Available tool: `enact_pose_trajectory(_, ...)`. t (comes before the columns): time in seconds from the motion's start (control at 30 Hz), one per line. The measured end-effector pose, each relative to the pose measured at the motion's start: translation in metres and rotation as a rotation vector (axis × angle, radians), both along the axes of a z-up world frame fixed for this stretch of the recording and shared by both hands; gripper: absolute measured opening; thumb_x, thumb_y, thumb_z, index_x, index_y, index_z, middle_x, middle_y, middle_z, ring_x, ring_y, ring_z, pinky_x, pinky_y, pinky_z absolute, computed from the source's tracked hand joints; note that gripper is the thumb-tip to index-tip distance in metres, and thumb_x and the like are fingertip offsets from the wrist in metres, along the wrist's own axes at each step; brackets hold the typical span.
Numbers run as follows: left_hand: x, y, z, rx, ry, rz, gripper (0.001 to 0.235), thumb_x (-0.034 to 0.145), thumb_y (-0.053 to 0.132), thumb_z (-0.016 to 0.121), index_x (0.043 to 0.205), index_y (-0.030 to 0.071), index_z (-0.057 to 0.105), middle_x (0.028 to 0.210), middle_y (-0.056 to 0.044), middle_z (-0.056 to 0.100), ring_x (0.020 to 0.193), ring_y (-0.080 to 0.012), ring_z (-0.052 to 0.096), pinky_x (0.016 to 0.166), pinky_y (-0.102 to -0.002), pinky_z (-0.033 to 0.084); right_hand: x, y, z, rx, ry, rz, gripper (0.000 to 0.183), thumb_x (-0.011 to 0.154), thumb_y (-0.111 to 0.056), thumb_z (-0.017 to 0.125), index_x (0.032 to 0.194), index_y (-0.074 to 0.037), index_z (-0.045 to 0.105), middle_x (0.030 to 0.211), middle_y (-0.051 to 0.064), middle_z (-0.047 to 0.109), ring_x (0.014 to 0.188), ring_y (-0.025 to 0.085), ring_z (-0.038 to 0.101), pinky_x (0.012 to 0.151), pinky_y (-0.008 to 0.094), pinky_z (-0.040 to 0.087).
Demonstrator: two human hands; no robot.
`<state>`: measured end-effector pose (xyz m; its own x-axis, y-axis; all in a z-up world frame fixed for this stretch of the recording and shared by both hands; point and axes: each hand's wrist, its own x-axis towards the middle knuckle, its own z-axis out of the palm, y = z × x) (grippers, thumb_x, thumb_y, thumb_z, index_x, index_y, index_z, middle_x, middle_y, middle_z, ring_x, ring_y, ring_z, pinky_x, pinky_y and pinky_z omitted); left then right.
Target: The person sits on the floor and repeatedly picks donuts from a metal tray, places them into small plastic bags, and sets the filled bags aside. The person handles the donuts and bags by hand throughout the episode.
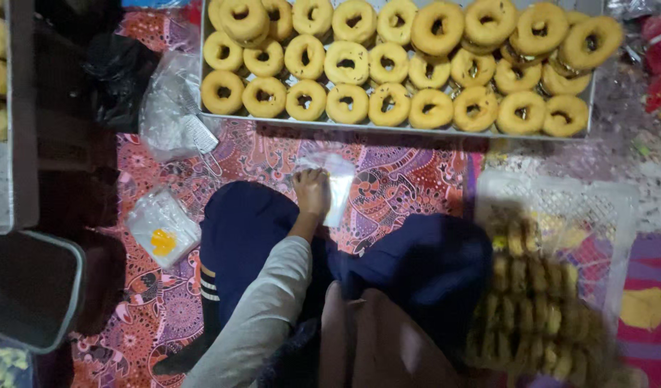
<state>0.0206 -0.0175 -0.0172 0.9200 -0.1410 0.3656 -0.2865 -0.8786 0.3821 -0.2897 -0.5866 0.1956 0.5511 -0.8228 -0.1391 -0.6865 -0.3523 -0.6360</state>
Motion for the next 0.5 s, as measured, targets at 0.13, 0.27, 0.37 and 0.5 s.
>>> enact_pose_trajectory(0.13, 0.006, -0.004, -0.002, 0.112, 0.048, 0.071, 0.011, 0.087, 0.014, 0.062, 0.09, 0.012, 0.071, 0.099, -0.005, 0.071, 0.104, -0.0255, 0.061, 0.109, -0.053, 0.037, -0.007, -0.012, 0.012, 0.02, 0.027, -0.01, 0.054, 0.103, -0.031, 0.061, 0.147, -0.002, 0.049, 0.138, 0.022, 0.057, 0.122, 0.033, 0.056, 0.099, 0.047, 0.043)
enact_pose_trajectory(0.27, 0.014, -0.005, 0.01, 0.29, 0.175, -0.013, 0.015, 0.088, 0.015, 0.058, 0.085, 0.013, 0.073, 0.091, -0.006, 0.071, 0.097, -0.0251, 0.061, 0.109, -0.055, 0.035, -0.006, -0.024, 0.025, 0.022, 0.03, -0.009, 0.052, 0.103, -0.03, 0.061, 0.145, -0.002, 0.05, 0.136, 0.021, 0.058, 0.12, 0.031, 0.058, 0.097, 0.045, 0.045)
enact_pose_trajectory(0.37, 0.014, -0.001, 0.016, 0.254, 0.148, -0.096, 0.015, 0.085, 0.015, 0.059, 0.083, 0.014, 0.074, 0.091, -0.006, 0.072, 0.096, -0.0256, 0.062, 0.107, -0.055, 0.035, -0.013, -0.023, 0.02, 0.021, 0.0, -0.022, 0.05, 0.103, -0.029, 0.06, 0.144, -0.002, 0.051, 0.135, 0.02, 0.06, 0.119, 0.03, 0.059, 0.097, 0.043, 0.046)
enact_pose_trajectory(0.5, 0.031, 0.004, 0.026, 0.216, 0.118, -0.105, 0.012, 0.086, 0.016, 0.063, 0.085, 0.014, 0.074, 0.09, -0.006, 0.071, 0.098, -0.0272, 0.061, 0.103, -0.057, 0.037, -0.013, -0.009, 0.012, 0.002, -0.069, -0.068, 0.048, 0.103, -0.027, 0.06, 0.143, -0.001, 0.051, 0.133, 0.018, 0.061, 0.117, 0.028, 0.061, 0.096, 0.041, 0.048)
